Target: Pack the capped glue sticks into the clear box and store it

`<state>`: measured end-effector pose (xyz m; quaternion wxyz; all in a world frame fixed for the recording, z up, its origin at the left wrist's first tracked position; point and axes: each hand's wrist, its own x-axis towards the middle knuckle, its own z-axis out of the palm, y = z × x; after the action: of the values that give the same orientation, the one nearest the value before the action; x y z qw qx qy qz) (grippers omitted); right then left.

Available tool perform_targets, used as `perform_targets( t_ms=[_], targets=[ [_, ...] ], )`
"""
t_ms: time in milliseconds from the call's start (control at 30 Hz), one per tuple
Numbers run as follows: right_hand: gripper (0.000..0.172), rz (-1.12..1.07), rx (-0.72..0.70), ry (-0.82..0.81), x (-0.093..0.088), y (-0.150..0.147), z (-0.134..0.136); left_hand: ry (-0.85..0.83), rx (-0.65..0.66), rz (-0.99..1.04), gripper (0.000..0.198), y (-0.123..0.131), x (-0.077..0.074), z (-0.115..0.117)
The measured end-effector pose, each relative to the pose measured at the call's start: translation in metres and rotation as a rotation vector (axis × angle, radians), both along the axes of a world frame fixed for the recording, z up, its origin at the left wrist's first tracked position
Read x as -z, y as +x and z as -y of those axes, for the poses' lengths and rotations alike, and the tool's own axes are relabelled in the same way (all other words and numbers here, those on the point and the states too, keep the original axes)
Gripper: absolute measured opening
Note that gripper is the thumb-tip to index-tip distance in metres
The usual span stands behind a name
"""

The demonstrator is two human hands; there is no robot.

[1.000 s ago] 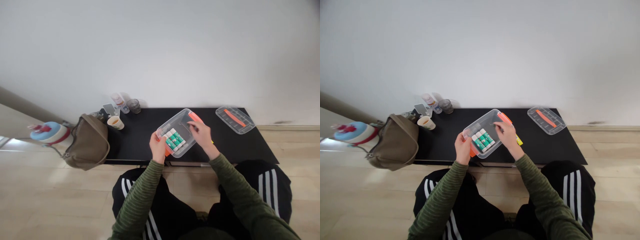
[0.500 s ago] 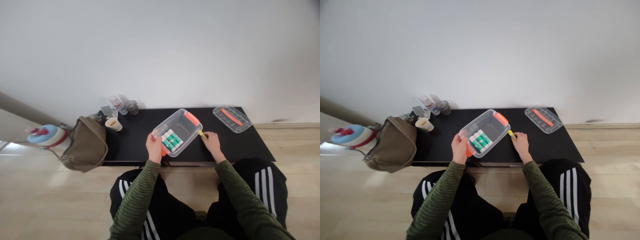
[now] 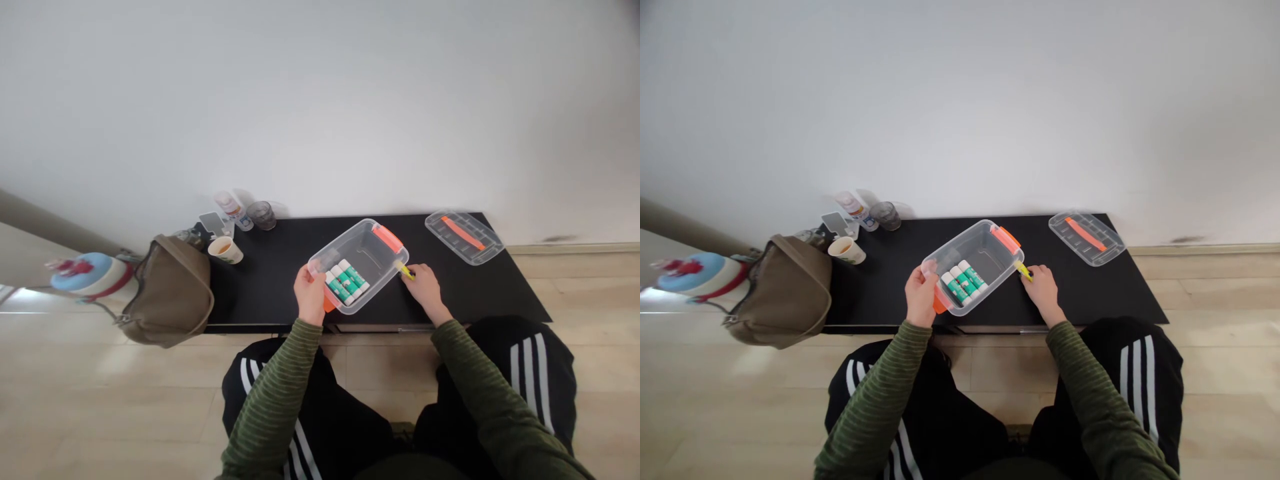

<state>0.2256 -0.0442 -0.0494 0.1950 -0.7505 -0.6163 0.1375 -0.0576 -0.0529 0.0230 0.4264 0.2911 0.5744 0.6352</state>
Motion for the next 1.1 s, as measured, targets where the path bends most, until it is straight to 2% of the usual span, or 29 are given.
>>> perform_targets(
  t_ms=[167, 267, 333, 400, 467, 533, 633, 733, 833, 967, 1100],
  targets=[
    [0.036, -0.251, 0.151, 0.104, 0.003, 0.013, 0.004, 0.004, 0.007, 0.016, 0.035, 0.000, 0.001, 0.000],
    [0.043, -0.424, 0.308, 0.265, -0.007, 0.017, 0.011, 0.015, 0.023, 0.018, 0.035, 0.001, 0.000, 0.002],
    [0.047, -0.471, 0.373, 0.417, -0.024, 0.015, 0.017, 0.024, 0.034, 0.009, 0.036, 0.002, 0.000, 0.003],
    [0.049, -0.491, 0.361, 0.547, -0.048, 0.007, 0.024, 0.035, 0.050, -0.007, 0.037, 0.003, -0.002, 0.004],
    [0.047, -0.493, 0.276, 0.617, -0.074, -0.005, 0.031, 0.051, 0.076, -0.025, 0.037, 0.004, -0.003, 0.005],
    [0.043, -0.459, 0.155, 0.621, -0.096, -0.018, 0.035, 0.069, 0.118, -0.036, 0.036, 0.005, -0.005, 0.005],
    [0.035, -0.377, -0.023, 0.487, -0.114, -0.033, 0.036, 0.070, 0.198, -0.032, 0.036, 0.010, -0.005, 0.002],
    [0.024, -0.263, -0.149, 0.219, -0.117, -0.040, 0.029, 0.064, 0.264, -0.006, 0.037, 0.016, -0.003, -0.002],
    [0.022, -0.059, -0.185, -0.031, -0.116, -0.042, 0.017, 0.076, 0.319, 0.011, 0.037, 0.025, 0.001, -0.007],
    [0.033, 0.240, -0.229, -0.297, -0.112, -0.042, 0.001, 0.074, 0.386, 0.035, 0.039, 0.038, 0.006, -0.015],
    [0.036, 0.345, -0.261, -0.486, -0.101, -0.040, -0.011, 0.081, 0.433, 0.043, 0.037, 0.052, 0.006, -0.019]
  ],
)
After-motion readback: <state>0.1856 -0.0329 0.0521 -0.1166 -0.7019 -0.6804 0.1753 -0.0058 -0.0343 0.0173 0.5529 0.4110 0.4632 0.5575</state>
